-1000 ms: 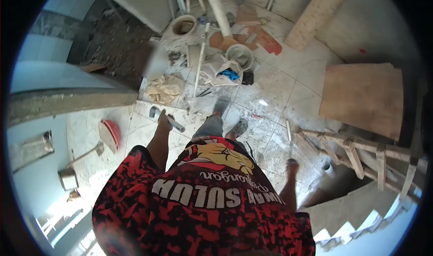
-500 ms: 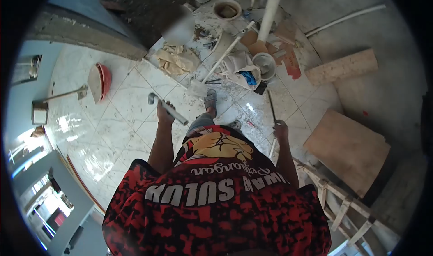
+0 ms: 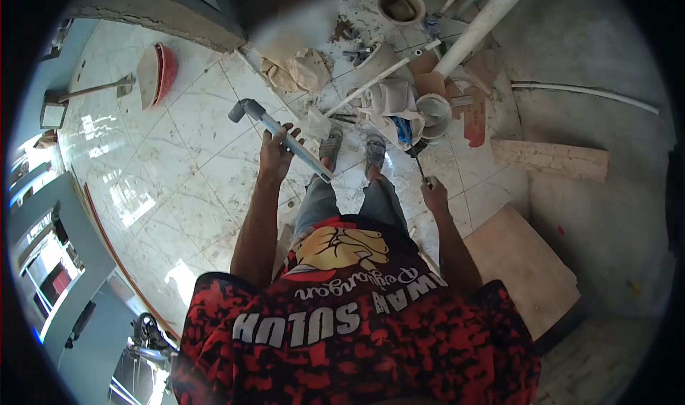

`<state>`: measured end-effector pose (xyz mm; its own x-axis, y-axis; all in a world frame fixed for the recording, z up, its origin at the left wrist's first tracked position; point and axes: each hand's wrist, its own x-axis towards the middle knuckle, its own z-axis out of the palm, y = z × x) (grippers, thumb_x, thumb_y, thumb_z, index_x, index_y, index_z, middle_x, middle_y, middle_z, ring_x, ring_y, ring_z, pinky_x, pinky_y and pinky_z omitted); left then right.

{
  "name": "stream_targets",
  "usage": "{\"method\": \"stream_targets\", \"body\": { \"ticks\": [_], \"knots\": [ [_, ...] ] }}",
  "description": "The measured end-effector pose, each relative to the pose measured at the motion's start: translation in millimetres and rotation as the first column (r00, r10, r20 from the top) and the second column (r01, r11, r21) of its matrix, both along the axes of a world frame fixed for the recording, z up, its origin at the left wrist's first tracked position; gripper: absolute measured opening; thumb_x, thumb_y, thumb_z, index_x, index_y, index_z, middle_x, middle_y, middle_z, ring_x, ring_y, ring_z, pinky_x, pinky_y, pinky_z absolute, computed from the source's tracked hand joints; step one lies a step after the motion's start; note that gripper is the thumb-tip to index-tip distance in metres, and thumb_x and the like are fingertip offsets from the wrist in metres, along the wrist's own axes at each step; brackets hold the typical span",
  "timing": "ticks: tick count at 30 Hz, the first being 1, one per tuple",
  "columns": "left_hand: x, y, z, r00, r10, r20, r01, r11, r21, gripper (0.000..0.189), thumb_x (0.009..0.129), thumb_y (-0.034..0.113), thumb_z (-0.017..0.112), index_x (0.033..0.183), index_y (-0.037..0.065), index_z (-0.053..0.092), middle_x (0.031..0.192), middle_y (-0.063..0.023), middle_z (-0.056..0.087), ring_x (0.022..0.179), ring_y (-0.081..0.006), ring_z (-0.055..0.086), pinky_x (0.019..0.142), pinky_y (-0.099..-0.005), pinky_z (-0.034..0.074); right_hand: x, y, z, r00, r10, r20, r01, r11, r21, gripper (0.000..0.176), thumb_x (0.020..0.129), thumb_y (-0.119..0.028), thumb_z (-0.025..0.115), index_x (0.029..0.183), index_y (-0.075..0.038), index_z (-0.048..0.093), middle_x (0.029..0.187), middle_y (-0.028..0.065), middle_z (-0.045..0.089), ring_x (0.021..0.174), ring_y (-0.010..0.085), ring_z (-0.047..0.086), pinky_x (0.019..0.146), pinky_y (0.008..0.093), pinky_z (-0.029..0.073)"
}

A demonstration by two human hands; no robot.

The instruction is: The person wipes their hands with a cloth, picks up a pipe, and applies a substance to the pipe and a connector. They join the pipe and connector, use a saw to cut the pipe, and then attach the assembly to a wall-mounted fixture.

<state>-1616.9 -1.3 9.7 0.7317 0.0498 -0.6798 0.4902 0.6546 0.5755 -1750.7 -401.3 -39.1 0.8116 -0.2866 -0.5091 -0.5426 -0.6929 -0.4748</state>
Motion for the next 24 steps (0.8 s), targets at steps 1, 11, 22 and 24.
{"method": "stream_targets", "body": {
  "ticks": [1, 11, 22, 24],
  "knots": [
    [-9.7, -6.6, -2.1, 1.0, 0.006, -0.016, -0.006, 1.0, 0.002, 0.031, 0.09, 0.009, 0.045, 0.117, 0.007, 0.031, 0.114, -0.0126, 0.046, 0.108, -0.0306, 0.048, 0.089, -0.0501, 0.042, 17.8, -3.3, -9.4, 0.996, 0.048, -0.072, -0.045, 0.998, 0.039, 0.026, 0.076, -0.021, 0.053, 0.094, -0.003, 0.059, 0.084, 0.0189, 0.062, 0.081, 0.0348, 0.06, 0.072, 0.0398, 0.046],
    [-91.0, -91.2, -85.1, 0.98, 0.082, -0.183, -0.062, 0.992, 0.113, 0.038, 0.089, 0.009, 0.045, 0.124, 0.004, 0.029, 0.109, -0.013, 0.047, 0.104, -0.0277, 0.05, 0.088, -0.0427, 0.044, 129.4, -37.4, -175.8, 0.803, 0.491, -0.338, -0.52, 0.854, 0.004, 0.035, 0.077, -0.025, 0.054, 0.106, -0.005, 0.053, 0.096, 0.0225, 0.06, 0.093, 0.0391, 0.056, 0.079, 0.0468, 0.045],
    [-21.3, -85.7, -317.7, 0.978, -0.207, -0.036, 0.198, 0.849, 0.49, 0.034, 0.085, 0.013, 0.053, 0.114, 0.0, 0.042, 0.102, -0.0116, 0.056, 0.097, -0.0209, 0.055, 0.085, -0.0332, 0.042, 176.1, 2.7, -379.3, 0.564, 0.826, 0.02, -0.82, 0.563, -0.106, 0.031, 0.077, -0.019, 0.053, 0.105, -0.008, 0.055, 0.115, 0.0147, 0.052, 0.086, 0.0352, 0.059, 0.071, 0.0427, 0.049],
    [-2.9, -65.8, -361.2, 0.989, -0.135, 0.066, 0.083, 0.856, 0.511, 0.03, 0.085, 0.01, 0.053, 0.112, 0.0, 0.045, 0.1, -0.0108, 0.057, 0.097, -0.0191, 0.055, 0.083, -0.031, 0.042, 198.4, 17.5, -421.1, 0.526, 0.85, 0.04, -0.826, 0.521, -0.213, 0.033, 0.077, -0.018, 0.052, 0.109, -0.009, 0.053, 0.111, 0.0149, 0.052, 0.085, 0.0347, 0.059, 0.071, 0.043, 0.049]
  ]
}}
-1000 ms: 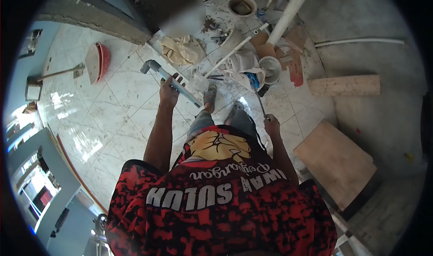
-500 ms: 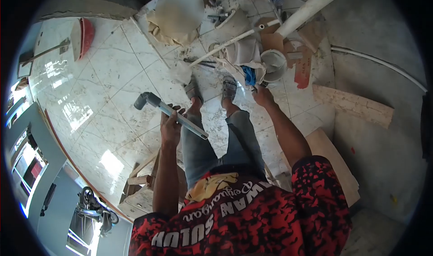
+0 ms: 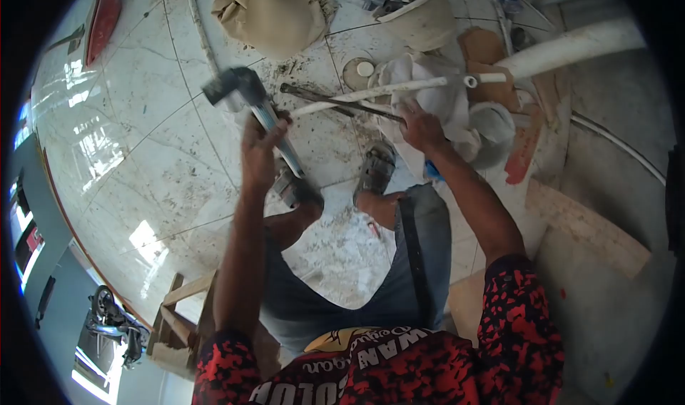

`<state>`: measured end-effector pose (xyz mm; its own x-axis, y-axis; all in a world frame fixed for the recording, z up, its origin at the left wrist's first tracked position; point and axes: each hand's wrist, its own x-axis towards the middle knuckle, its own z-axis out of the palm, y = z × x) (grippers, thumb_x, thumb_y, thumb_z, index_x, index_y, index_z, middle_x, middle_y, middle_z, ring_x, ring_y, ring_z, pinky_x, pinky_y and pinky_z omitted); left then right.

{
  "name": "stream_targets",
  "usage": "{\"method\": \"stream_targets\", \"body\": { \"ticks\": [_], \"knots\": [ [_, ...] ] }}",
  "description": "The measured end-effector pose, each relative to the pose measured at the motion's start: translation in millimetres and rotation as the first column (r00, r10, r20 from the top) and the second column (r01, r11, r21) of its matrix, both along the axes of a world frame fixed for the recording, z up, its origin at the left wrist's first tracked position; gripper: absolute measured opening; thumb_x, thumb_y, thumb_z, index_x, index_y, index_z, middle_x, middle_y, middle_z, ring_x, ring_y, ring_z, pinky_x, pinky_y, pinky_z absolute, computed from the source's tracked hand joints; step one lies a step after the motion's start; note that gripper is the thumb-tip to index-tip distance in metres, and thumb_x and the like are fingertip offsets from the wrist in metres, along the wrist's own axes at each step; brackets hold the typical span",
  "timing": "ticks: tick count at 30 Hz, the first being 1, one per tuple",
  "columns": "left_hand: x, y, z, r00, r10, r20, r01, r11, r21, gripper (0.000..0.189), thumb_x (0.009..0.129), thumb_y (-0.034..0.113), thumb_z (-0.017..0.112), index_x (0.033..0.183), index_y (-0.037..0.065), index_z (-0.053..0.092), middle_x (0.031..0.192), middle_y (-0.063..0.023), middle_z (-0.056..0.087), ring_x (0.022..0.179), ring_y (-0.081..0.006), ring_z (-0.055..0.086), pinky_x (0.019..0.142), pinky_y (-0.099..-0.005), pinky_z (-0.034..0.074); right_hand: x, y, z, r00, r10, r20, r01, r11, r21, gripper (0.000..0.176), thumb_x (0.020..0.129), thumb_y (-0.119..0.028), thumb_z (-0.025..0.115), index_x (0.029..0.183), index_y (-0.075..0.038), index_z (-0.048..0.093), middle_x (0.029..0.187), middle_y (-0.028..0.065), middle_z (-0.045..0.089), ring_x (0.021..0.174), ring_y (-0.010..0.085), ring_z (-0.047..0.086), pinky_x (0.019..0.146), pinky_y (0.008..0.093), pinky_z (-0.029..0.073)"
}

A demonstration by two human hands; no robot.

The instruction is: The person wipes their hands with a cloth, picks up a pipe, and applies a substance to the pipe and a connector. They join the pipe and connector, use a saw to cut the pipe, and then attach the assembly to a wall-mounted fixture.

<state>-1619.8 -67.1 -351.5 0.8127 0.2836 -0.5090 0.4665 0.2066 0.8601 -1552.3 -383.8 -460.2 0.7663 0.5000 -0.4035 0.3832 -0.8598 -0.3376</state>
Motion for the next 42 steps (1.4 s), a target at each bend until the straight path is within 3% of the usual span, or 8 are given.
{"method": "stream_targets", "body": {
  "ticks": [3, 5, 6, 11, 21, 25, 29, 42],
  "knots": [
    [32.5, 35.4, -28.6, 0.99, 0.025, 0.138, -0.041, 0.993, 0.115, 0.03, 0.086, 0.01, 0.053, 0.114, 0.0, 0.045, 0.103, -0.0104, 0.057, 0.098, -0.0198, 0.055, 0.085, -0.0324, 0.042, 41.1, 17.2, -31.4, 0.992, 0.049, 0.118, -0.056, 0.997, 0.056, 0.04, 0.079, -0.017, 0.05, 0.118, -0.01, 0.049, 0.102, 0.0153, 0.053, 0.084, 0.0337, 0.06, 0.072, 0.0456, 0.049],
    [57.0, 45.3, -24.0, 0.977, 0.105, 0.188, -0.129, 0.984, 0.121, 0.033, 0.088, 0.009, 0.047, 0.119, -0.001, 0.04, 0.109, -0.0152, 0.054, 0.1, -0.0239, 0.054, 0.087, -0.0345, 0.042, 56.7, 13.6, -51.9, 0.989, 0.144, 0.025, -0.135, 0.968, -0.213, 0.033, 0.08, -0.017, 0.049, 0.112, -0.009, 0.052, 0.102, 0.0148, 0.053, 0.083, 0.0334, 0.06, 0.072, 0.0462, 0.048],
    [66.7, 48.0, -22.3, 0.94, 0.197, 0.277, -0.204, 0.979, -0.003, 0.032, 0.087, 0.009, 0.052, 0.115, -0.002, 0.042, 0.102, -0.0129, 0.057, 0.096, -0.0217, 0.056, 0.083, -0.0326, 0.042, 60.1, 11.6, -57.8, 0.986, 0.16, 0.053, -0.145, 0.964, -0.222, 0.033, 0.08, -0.017, 0.049, 0.112, -0.009, 0.052, 0.102, 0.0148, 0.053, 0.083, 0.0334, 0.06, 0.072, 0.0462, 0.048],
    [93.3, 62.0, -21.6, 0.875, 0.165, 0.455, -0.158, 0.986, -0.055, 0.033, 0.089, 0.01, 0.047, 0.119, -0.002, 0.039, 0.107, -0.016, 0.054, 0.099, -0.0255, 0.054, 0.086, -0.0358, 0.042, 64.3, 11.8, -54.4, 0.978, 0.188, 0.095, -0.169, 0.969, -0.18, 0.019, 0.079, -0.015, 0.052, 0.097, -0.009, 0.054, 0.098, 0.0107, 0.054, 0.08, 0.0313, 0.061, 0.067, 0.0419, 0.05],
    [99.6, 71.8, -24.2, 0.912, 0.132, 0.387, -0.092, 0.989, -0.119, 0.034, 0.089, 0.015, 0.049, 0.119, -0.001, 0.039, 0.106, -0.0143, 0.054, 0.094, -0.024, 0.055, 0.084, -0.0367, 0.044, 99.2, 13.8, 16.1, 0.864, 0.349, 0.363, -0.233, 0.916, -0.325, 0.026, 0.076, -0.019, 0.057, 0.101, -0.011, 0.055, 0.103, 0.0095, 0.056, 0.082, 0.0279, 0.062, 0.071, 0.0428, 0.049],
    [93.5, 78.4, -24.0, 0.931, 0.178, 0.319, -0.115, 0.972, -0.207, 0.031, 0.087, 0.012, 0.051, 0.114, 0.0, 0.042, 0.098, -0.0126, 0.054, 0.085, -0.0205, 0.055, 0.078, -0.0331, 0.045, 105.9, 33.1, 18.8, 0.907, 0.408, -0.105, -0.403, 0.766, -0.501, 0.04, 0.066, -0.026, 0.068, 0.1, -0.01, 0.055, 0.105, 0.0105, 0.057, 0.097, 0.0277, 0.057, 0.079, 0.0425, 0.046],
    [78.2, 81.6, -17.3, 0.954, 0.145, 0.264, -0.105, 0.982, -0.16, 0.029, 0.086, 0.012, 0.051, 0.111, -0.001, 0.044, 0.095, -0.0107, 0.054, 0.081, -0.0169, 0.055, 0.075, -0.0311, 0.045, 86.6, 20.6, -23.4, 0.838, 0.526, 0.147, -0.47, 0.831, -0.297, 0.037, 0.062, -0.032, 0.07, 0.085, -0.008, 0.054, 0.083, 0.0097, 0.056, 0.082, 0.0281, 0.058, 0.07, 0.0412, 0.046],
    [68.6, 61.8, -11.8, 0.951, 0.074, 0.301, -0.072, 0.997, -0.02, 0.03, 0.083, 0.015, 0.056, 0.107, -0.002, 0.047, 0.088, -0.0098, 0.055, 0.077, -0.0151, 0.054, 0.07, -0.0289, 0.044, 69.8, 25.6, -30.1, 0.645, 0.616, 0.452, -0.671, 0.74, -0.052, 0.007, 0.067, -0.014, 0.056, 0.072, -0.009, 0.053, 0.07, 0.0052, 0.055, 0.064, 0.0221, 0.056, 0.06, 0.036, 0.044]
  ]
}}
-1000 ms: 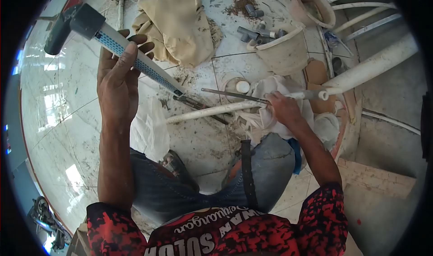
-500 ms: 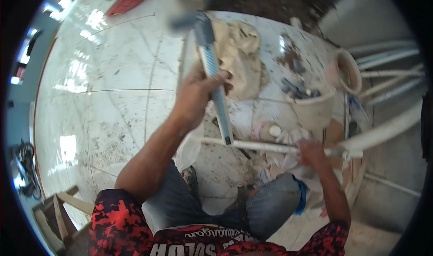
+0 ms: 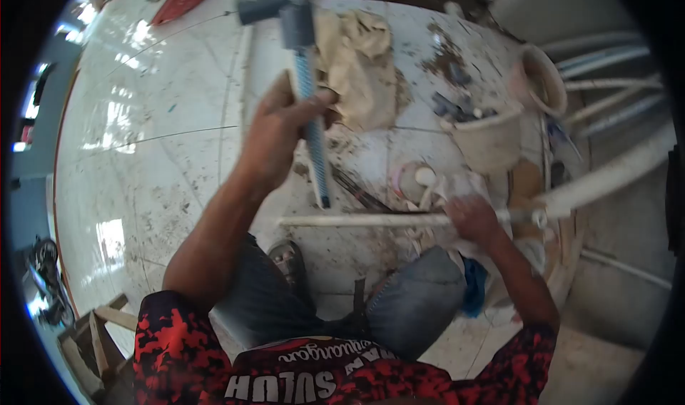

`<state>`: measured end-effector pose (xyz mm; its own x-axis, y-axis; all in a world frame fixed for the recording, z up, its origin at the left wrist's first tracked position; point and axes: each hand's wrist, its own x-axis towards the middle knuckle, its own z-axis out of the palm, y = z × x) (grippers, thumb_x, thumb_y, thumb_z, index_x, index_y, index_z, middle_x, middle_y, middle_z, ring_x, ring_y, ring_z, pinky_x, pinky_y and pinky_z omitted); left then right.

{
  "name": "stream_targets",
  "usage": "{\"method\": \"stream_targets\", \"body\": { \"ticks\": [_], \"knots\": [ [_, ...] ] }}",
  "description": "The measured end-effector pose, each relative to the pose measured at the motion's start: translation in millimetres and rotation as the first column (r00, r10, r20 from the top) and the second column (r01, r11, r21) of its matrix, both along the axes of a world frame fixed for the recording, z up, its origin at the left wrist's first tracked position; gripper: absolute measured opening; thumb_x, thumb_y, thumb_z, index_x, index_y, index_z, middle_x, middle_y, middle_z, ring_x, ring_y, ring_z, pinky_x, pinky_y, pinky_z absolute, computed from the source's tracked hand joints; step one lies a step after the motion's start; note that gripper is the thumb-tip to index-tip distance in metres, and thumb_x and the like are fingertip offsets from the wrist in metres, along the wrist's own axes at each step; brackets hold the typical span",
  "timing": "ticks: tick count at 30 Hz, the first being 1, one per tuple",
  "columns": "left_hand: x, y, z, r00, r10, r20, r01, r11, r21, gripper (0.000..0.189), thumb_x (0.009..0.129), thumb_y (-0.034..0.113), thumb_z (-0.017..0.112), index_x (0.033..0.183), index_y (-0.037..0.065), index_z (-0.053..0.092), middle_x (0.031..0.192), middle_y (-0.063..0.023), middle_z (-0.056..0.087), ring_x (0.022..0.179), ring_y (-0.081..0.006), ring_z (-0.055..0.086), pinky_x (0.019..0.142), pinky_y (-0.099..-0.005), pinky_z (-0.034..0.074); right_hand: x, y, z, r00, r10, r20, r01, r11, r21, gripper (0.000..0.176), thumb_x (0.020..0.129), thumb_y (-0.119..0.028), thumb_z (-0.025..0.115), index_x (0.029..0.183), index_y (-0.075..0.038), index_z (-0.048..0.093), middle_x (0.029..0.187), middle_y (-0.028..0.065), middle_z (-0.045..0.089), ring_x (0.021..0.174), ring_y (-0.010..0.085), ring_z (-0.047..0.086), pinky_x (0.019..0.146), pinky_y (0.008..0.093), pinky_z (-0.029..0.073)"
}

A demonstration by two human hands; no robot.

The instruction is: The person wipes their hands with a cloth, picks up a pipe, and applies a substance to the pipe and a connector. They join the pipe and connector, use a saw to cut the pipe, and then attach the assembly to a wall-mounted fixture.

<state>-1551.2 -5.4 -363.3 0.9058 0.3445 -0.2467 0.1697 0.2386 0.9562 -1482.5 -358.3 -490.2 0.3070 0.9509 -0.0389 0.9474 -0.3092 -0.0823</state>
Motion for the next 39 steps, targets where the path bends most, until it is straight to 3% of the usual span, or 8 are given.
{"method": "stream_targets", "body": {
  "ticks": [11, 14, 17, 23, 27, 32, 34, 39],
  "knots": [
    [-3.5, -1.3, 5.9, 0.998, -0.052, 0.021, 0.052, 0.998, -0.023, 0.04, 0.089, 0.017, 0.05, 0.12, -0.004, 0.036, 0.096, -0.0136, 0.052, 0.082, -0.0189, 0.056, 0.074, -0.0302, 0.046, 72.0, 185.1, -9.0, 0.964, 0.248, 0.091, -0.244, 0.968, -0.052, 0.011, 0.077, -0.015, 0.05, 0.08, -0.01, 0.059, 0.073, 0.0078, 0.061, 0.069, 0.0238, 0.061, 0.063, 0.0387, 0.048],
    [-2.4, 2.3, 4.5, 0.998, -0.056, -0.003, 0.056, 0.998, -0.023, 0.04, 0.089, 0.018, 0.049, 0.12, -0.005, 0.036, 0.097, -0.0135, 0.052, 0.084, -0.0195, 0.056, 0.075, -0.0307, 0.047, 89.3, 212.3, -49.5, 0.977, 0.109, 0.185, -0.085, 0.988, -0.132, 0.015, 0.077, -0.014, 0.05, 0.086, -0.011, 0.062, 0.075, 0.0074, 0.062, 0.074, 0.0246, 0.062, 0.065, 0.0387, 0.048],
    [-0.9, 11.4, 0.4, 0.998, -0.049, -0.033, 0.048, 0.998, -0.031, 0.041, 0.09, 0.018, 0.049, 0.12, -0.006, 0.035, 0.099, -0.0139, 0.051, 0.084, -0.0199, 0.057, 0.076, -0.0311, 0.048, 99.9, 223.0, -73.1, 0.999, 0.026, 0.033, -0.014, 0.945, -0.326, 0.017, 0.078, -0.014, 0.051, 0.09, -0.009, 0.062, 0.08, 0.0086, 0.063, 0.083, 0.0252, 0.062, 0.066, 0.0388, 0.048],
    [-0.8, 37.6, -13.1, 0.998, 0.019, -0.062, -0.014, 0.997, 0.071, 0.041, 0.089, 0.022, 0.051, 0.117, -0.007, 0.041, 0.103, -0.0136, 0.052, 0.091, -0.0206, 0.055, 0.08, -0.033, 0.047, 76.9, 191.4, -58.7, 0.947, -0.305, -0.102, 0.307, 0.952, 0.009, 0.02, 0.079, -0.022, 0.053, 0.093, -0.009, 0.061, 0.087, 0.0116, 0.064, 0.083, 0.0286, 0.062, 0.07, 0.0417, 0.048],
    [4.7, 50.7, -38.7, 0.992, -0.006, -0.124, 0.014, 0.998, 0.063, 0.036, 0.088, 0.023, 0.054, 0.11, -0.004, 0.047, 0.099, -0.0118, 0.055, 0.09, -0.0199, 0.055, 0.08, -0.0327, 0.046, 47.7, 161.4, -54.2, 0.639, -0.489, -0.594, 0.596, 0.803, -0.02, 0.018, 0.08, -0.023, 0.056, 0.091, -0.009, 0.059, 0.081, 0.0106, 0.063, 0.077, 0.0277, 0.061, 0.067, 0.0389, 0.046],
    [7.0, 31.1, -77.4, 0.951, -0.136, -0.278, 0.149, 0.989, 0.025, 0.03, 0.082, 0.021, 0.06, 0.101, -0.001, 0.053, 0.097, -0.0097, 0.056, 0.084, -0.0201, 0.055, 0.077, -0.0348, 0.045, -4.4, 155.7, -36.2, 0.02, -0.106, -0.994, 0.736, 0.674, -0.057, 0.032, 0.083, -0.032, 0.057, 0.092, -0.001, 0.054, 0.077, 0.0038, 0.059, 0.065, 0.0112, 0.051, 0.061, 0.0258, 0.042],
    [5.6, 5.8, -72.0, 0.916, -0.113, -0.386, 0.125, 0.992, 0.006, 0.032, 0.082, 0.022, 0.062, 0.102, -0.001, 0.053, 0.093, -0.0121, 0.057, 0.086, -0.0205, 0.056, 0.074, -0.034, 0.048, -14.8, 174.2, -14.8, -0.008, 0.122, -0.993, 0.731, 0.678, 0.077, 0.034, 0.081, -0.027, 0.063, 0.099, 0.0, 0.051, 0.084, 0.0062, 0.059, 0.073, 0.0113, 0.053, 0.065, 0.025, 0.043],
    [-1.7, -2.6, -87.5, 0.943, -0.008, -0.332, -0.07, 0.973, -0.221, 0.035, 0.082, 0.019, 0.064, 0.103, -0.004, 0.048, 0.088, -0.0113, 0.057, 0.08, -0.0213, 0.059, 0.071, -0.0345, 0.051, -16.5, 203.1, -10.3, 0.145, 0.214, -0.966, 0.659, 0.707, 0.256, 0.039, 0.077, -0.018, 0.068, 0.105, -0.001, 0.048, 0.091, 0.0069, 0.059, 0.083, 0.0119, 0.056, 0.073, 0.0255, 0.045]
  ]
}}
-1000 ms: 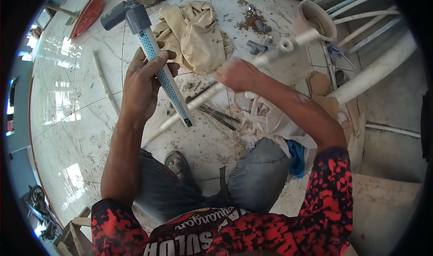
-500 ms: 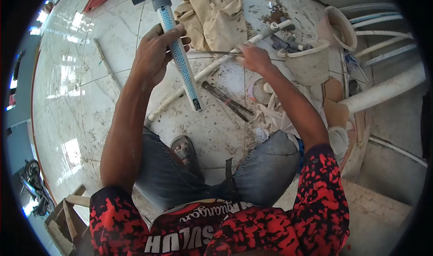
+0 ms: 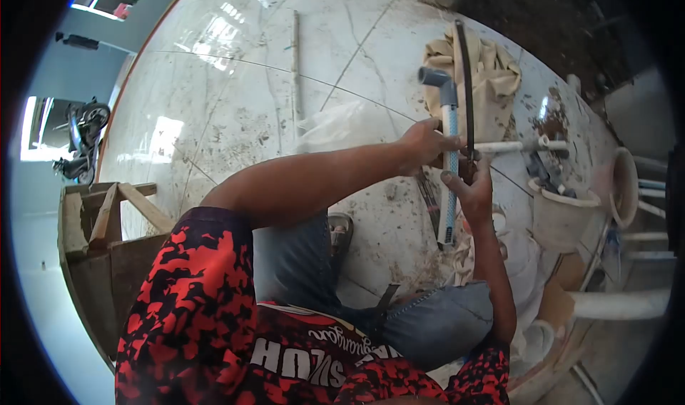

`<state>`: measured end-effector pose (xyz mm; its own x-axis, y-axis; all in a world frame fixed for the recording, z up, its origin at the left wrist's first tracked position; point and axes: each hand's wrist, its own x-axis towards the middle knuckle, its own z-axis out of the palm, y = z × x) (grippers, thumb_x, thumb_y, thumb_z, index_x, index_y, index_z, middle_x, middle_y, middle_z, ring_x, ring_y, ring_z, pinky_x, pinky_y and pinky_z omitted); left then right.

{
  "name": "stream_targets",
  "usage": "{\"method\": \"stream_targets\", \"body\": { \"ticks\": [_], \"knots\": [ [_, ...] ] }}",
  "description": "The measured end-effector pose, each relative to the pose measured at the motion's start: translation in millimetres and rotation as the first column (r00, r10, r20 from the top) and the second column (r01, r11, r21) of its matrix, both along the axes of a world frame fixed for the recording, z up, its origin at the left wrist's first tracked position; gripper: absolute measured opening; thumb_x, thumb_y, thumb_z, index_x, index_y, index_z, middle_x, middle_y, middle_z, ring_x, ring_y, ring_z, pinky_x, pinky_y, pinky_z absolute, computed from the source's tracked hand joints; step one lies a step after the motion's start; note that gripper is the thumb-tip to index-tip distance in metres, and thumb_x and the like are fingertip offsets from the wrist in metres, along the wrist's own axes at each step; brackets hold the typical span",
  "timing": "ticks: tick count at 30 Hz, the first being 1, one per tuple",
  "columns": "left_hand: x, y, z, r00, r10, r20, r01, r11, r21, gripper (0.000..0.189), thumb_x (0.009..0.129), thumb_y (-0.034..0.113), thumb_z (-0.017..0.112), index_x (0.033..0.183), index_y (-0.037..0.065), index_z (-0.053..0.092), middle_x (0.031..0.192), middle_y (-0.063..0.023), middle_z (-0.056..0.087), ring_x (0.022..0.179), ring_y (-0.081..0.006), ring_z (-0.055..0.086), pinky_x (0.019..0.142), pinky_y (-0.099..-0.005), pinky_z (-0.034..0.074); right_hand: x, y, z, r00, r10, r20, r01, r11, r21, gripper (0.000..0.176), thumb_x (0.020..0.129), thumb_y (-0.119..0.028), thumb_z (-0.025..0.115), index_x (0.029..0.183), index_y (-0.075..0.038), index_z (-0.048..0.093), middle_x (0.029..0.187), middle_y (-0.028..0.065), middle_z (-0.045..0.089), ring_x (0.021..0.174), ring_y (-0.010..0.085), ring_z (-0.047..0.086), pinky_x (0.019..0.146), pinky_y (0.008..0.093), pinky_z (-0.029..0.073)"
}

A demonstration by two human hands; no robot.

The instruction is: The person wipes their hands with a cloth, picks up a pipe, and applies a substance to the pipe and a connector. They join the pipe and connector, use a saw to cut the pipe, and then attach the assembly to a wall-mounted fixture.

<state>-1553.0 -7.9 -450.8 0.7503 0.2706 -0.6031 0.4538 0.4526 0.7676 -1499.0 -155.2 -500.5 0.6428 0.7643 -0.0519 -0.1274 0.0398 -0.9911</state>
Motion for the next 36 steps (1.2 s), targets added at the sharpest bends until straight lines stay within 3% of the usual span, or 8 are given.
{"method": "stream_targets", "body": {
  "ticks": [4, 8, 10, 17, 19, 22, 26, 36],
  "knots": [
    [-17.9, 3.3, 12.9, 0.987, -0.12, -0.111, 0.137, 0.977, 0.164, 0.044, 0.083, 0.023, 0.063, 0.11, -0.007, 0.046, 0.092, -0.014, 0.059, 0.081, -0.0214, 0.059, 0.07, -0.0322, 0.051, -0.6, -0.2, 1.8, 0.994, 0.08, -0.075, -0.076, 0.995, 0.061, 0.035, 0.077, -0.013, 0.065, 0.106, -0.001, 0.049, 0.091, 0.0058, 0.06, 0.081, 0.0108, 0.057, 0.073, 0.0254, 0.045],
    [-44.9, 33.1, 56.5, 0.712, -0.634, -0.303, 0.678, 0.507, 0.532, 0.05, 0.085, 0.032, 0.057, 0.123, 0.0, 0.046, 0.104, -0.0138, 0.061, 0.082, -0.0186, 0.061, 0.076, -0.0325, 0.049, 23.3, -32.1, -24.2, 0.992, -0.117, 0.048, 0.123, 0.984, -0.13, 0.028, 0.08, -0.009, 0.057, 0.105, 0.001, 0.054, 0.094, 0.0058, 0.059, 0.083, 0.0118, 0.054, 0.076, 0.0261, 0.042],
    [-66.8, 96.2, 40.7, 0.758, -0.644, -0.104, 0.58, 0.593, 0.558, 0.041, 0.087, 0.024, 0.05, 0.121, 0.002, 0.048, 0.103, -0.0107, 0.062, 0.082, -0.018, 0.061, 0.076, -0.0321, 0.048, 52.4, -64.7, -38.1, 0.961, -0.142, 0.237, 0.193, 0.959, -0.209, 0.028, 0.079, -0.015, 0.063, 0.1, 0.002, 0.054, 0.088, 0.0057, 0.059, 0.077, 0.0111, 0.053, 0.069, 0.0257, 0.044],
    [-181.8, 244.6, -45.5, 0.93, 0.319, -0.184, -0.033, 0.572, 0.819, 0.036, 0.081, 0.031, 0.059, 0.106, 0.005, 0.057, 0.08, -0.009, 0.059, 0.061, -0.0138, 0.052, 0.054, -0.0291, 0.044, 85.6, -152.1, -33.4, 0.827, 0.004, 0.562, 0.398, 0.701, -0.592, 0.042, 0.076, -0.017, 0.063, 0.111, 0.003, 0.051, 0.095, 0.0207, 0.06, 0.088, 0.0298, 0.06, 0.076, 0.036, 0.046],
    [-214.8, 261.3, -107.9, 0.894, 0.268, -0.359, 0.21, 0.456, 0.865, 0.038, 0.078, 0.031, 0.061, 0.111, 0.012, 0.056, 0.082, -0.0077, 0.058, 0.073, -0.0163, 0.052, 0.059, -0.0334, 0.045, 88.4, -177.4, -51.9, 0.812, 0.019, 0.584, 0.391, 0.725, -0.567, 0.045, 0.076, -0.02, 0.064, 0.113, 0.002, 0.05, 0.099, 0.0217, 0.06, 0.094, 0.0315, 0.059, 0.076, 0.0384, 0.045],
    [-231.4, 244.5, -165.3, 0.799, 0.421, -0.429, 0.011, 0.704, 0.71, 0.061, 0.074, 0.041, 0.063, 0.126, 0.014, 0.042, 0.105, -0.0138, 0.055, 0.091, -0.0271, 0.054, 0.069, -0.0392, 0.048, 72.3, -201.2, -58.9, 0.737, 0.044, 0.674, 0.478, 0.671, -0.567, 0.049, 0.075, -0.027, 0.065, 0.113, 0.001, 0.049, 0.097, 0.0226, 0.059, 0.091, 0.0378, 0.057, 0.076, 0.041, 0.045],
    [-253.0, 260.4, -252.9, 0.701, 0.372, -0.608, 0.332, 0.585, 0.74, 0.068, 0.073, 0.037, 0.065, 0.121, -0.006, 0.043, 0.114, -0.0254, 0.053, 0.105, -0.0346, 0.052, 0.087, -0.0376, 0.042, 60.0, -215.2, -52.7, 0.719, 0.059, 0.692, 0.581, 0.495, -0.646, 0.049, 0.073, -0.031, 0.065, 0.11, -0.002, 0.051, 0.095, 0.0224, 0.06, 0.092, 0.0383, 0.057, 0.078, 0.0421, 0.045],
    [-248.3, 215.4, -242.3, 0.781, 0.492, -0.385, 0.011, 0.605, 0.796, 0.053, 0.078, 0.032, 0.062, 0.11, -0.009, 0.05, 0.1, -0.0239, 0.059, 0.089, -0.0342, 0.057, 0.078, -0.0396, 0.043, 59.3, -206.5, -71.7, 0.803, 0.064, 0.593, 0.49, 0.496, -0.717, 0.045, 0.073, -0.028, 0.064, 0.11, -0.007, 0.052, 0.098, 0.0168, 0.062, 0.092, 0.0339, 0.059, 0.079, 0.0401, 0.046]
  ]
}}
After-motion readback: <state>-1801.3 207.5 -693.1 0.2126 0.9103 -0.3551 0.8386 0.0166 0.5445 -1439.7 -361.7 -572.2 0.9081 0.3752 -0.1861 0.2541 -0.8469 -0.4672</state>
